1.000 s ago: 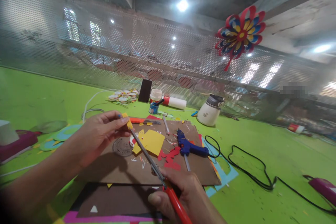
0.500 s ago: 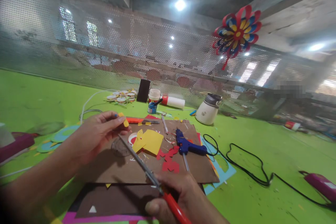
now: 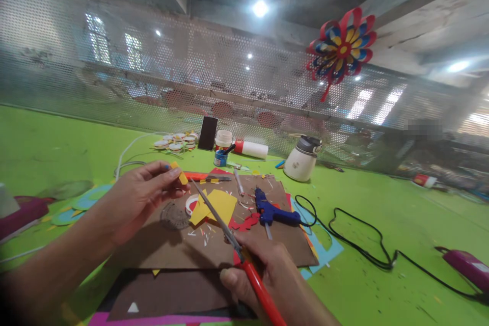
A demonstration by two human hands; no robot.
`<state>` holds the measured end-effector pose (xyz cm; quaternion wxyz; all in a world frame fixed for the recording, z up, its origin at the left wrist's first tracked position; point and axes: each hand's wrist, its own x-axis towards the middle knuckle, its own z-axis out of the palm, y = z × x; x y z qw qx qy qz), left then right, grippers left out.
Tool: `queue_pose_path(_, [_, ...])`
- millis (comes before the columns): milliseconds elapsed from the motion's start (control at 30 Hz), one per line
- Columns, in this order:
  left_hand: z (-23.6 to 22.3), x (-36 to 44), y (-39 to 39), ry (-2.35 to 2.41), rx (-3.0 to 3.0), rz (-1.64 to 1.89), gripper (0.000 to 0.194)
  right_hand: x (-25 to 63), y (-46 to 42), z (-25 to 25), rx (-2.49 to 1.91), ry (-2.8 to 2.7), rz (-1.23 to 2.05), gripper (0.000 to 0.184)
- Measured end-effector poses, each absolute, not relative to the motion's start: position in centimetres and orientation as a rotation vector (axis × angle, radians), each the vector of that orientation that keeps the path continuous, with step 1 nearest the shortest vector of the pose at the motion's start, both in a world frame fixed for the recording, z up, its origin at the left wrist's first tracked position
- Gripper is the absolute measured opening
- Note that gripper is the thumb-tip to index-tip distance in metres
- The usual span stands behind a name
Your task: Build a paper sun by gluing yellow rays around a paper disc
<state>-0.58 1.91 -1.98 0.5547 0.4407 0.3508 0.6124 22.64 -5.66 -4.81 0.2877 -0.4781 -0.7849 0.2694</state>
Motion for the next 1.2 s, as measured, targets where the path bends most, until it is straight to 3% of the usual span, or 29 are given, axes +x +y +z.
queue_pose_path(1200, [-2.2,0.3,1.1,0.832,0.891,1.467,0.012,21.4,-6.2,-4.7,-1.254,-2.085,0.604,0.059])
